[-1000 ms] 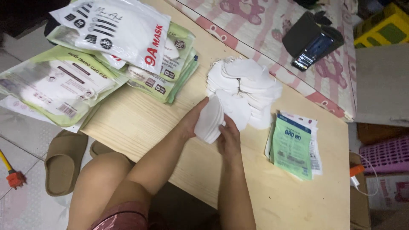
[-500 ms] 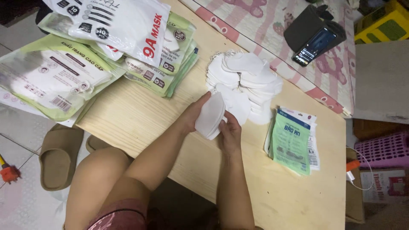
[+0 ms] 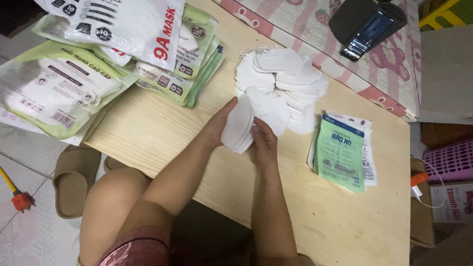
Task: Packaging individual face masks into plastic bags at a manual workstation.
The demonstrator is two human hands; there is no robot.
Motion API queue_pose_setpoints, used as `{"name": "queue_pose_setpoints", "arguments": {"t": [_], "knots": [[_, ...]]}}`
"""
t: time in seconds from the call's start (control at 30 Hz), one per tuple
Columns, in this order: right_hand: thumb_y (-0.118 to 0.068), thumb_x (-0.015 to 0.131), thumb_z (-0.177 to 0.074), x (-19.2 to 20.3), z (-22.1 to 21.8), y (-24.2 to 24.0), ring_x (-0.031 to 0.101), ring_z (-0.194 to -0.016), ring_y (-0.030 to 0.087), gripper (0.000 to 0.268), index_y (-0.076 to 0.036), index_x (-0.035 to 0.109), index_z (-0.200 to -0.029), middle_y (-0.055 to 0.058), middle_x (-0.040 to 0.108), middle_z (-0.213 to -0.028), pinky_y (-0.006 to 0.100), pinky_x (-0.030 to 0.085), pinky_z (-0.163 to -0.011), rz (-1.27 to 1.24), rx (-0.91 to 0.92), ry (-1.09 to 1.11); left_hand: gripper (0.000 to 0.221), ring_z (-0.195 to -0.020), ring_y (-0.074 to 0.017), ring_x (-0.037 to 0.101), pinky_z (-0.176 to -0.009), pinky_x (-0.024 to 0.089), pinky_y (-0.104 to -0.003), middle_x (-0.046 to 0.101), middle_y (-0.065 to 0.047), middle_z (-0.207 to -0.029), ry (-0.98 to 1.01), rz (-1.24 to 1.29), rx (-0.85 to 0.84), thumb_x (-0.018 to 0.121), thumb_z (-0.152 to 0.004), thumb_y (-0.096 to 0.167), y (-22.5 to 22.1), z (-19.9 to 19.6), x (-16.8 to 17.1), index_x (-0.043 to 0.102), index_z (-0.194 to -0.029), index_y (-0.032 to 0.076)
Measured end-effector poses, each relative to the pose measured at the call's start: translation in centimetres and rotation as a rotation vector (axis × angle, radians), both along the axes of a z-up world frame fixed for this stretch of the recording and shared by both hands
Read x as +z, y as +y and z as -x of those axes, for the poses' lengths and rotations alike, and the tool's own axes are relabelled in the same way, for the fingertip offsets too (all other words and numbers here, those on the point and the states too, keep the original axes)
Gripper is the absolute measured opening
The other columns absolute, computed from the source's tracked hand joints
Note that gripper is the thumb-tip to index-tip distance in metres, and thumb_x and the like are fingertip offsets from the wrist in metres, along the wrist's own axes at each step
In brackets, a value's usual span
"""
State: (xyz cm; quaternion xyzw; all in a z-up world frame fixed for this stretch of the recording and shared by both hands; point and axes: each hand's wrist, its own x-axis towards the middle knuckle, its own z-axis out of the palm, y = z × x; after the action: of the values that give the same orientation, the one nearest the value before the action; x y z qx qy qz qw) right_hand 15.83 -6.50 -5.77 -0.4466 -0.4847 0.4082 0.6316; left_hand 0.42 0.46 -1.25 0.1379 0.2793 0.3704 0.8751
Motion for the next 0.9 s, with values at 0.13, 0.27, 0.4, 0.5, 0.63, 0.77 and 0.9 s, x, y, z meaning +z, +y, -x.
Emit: {"name": "queue_pose_setpoints", "arguments": {"t": [0.13,0.27,0.4,0.5,0.63,0.77,0.9], "knots": [[-0.012,0.062,-0.099,0.1,-0.1,-0.4,0.054,-0.134,0.025,0.037,-0.002,0.064,-0.135,0.017,0.066,-0.137,0.042,0.041,-0.116,-0.046,0.025,-0.033,0.055,-0.083,-0.0218,0.073,-0.081,0.06,-0.035,0.077,-0.008,-0.103,0.021,-0.01,-0.003,0.078,-0.086,0.056,0.4,0.1,-1.1,0.074,-0.114,0.01],[-0.006,0.067,-0.096,0.6,0.0,-0.2,0.058,-0.132,0.026,0.043,-0.004,0.061,-0.139,0.017,0.064,-0.139,0.042,0.046,-0.112,-0.005,0.047,0.04,0.056,-0.089,-0.0231,0.073,-0.087,0.059,-0.036,0.076,-0.009,-0.108,-0.019,-0.016,-0.004,0.076,-0.088,0.056,0.6,0.3,-1.1,0.073,-0.12,0.009],[-0.001,0.059,-0.099,3.9,1.8,-1.6,0.055,-0.136,0.027,0.061,-0.01,0.043,-0.157,0.017,0.06,-0.145,0.044,0.045,-0.115,-0.03,0.059,0.048,0.058,-0.091,-0.0239,0.073,-0.088,0.059,-0.036,0.076,-0.009,-0.112,-0.052,-0.006,-0.012,0.076,-0.087,0.057,-0.3,0.6,0.7,0.073,-0.121,0.01],[-0.008,0.061,-0.099,2.5,0.7,-1.1,0.049,-0.141,0.034,0.041,-0.003,0.062,-0.139,0.022,0.062,-0.142,0.051,0.035,-0.12,0.025,-0.009,-0.172,0.058,-0.09,-0.0228,0.072,-0.088,0.059,-0.036,0.076,-0.008,-0.111,-0.022,-0.008,-0.027,0.073,-0.089,0.059,0.9,0.7,-1.9,0.072,-0.121,0.01],[-0.01,0.057,-0.102,-0.8,-0.7,-0.2,0.062,-0.126,0.029,0.032,-0.001,0.067,-0.132,0.019,0.069,-0.131,0.044,0.048,-0.11,0.053,0.023,-0.018,0.057,-0.096,-0.0207,0.07,-0.093,0.056,-0.035,0.075,-0.007,-0.114,0.023,-0.067,0.002,0.072,-0.094,0.056,1.5,0.2,-4.2,0.069,-0.127,0.011],[-0.008,0.065,-0.098,-0.4,-0.7,-0.1,0.064,-0.123,0.025,0.032,-0.002,0.068,-0.13,0.016,0.071,-0.128,0.04,0.051,-0.106,0.009,0.024,-0.063,0.058,-0.096,-0.0202,0.071,-0.093,0.057,-0.034,0.075,-0.007,-0.113,0.053,-0.08,-0.011,0.072,-0.092,0.058,1.0,0.6,-2.9,0.07,-0.126,0.011],[-0.002,0.069,-0.095,-0.8,-0.8,0.2,0.067,-0.12,0.024,0.036,-0.001,0.065,-0.13,0.016,0.071,-0.128,0.038,0.055,-0.102,-0.004,0.049,0.052,0.059,-0.095,-0.0217,0.071,-0.092,0.057,-0.036,0.075,-0.008,-0.113,0.041,-0.082,-0.011,0.073,-0.09,0.059,1.2,0.4,-2.8,0.07,-0.126,0.012]]}}
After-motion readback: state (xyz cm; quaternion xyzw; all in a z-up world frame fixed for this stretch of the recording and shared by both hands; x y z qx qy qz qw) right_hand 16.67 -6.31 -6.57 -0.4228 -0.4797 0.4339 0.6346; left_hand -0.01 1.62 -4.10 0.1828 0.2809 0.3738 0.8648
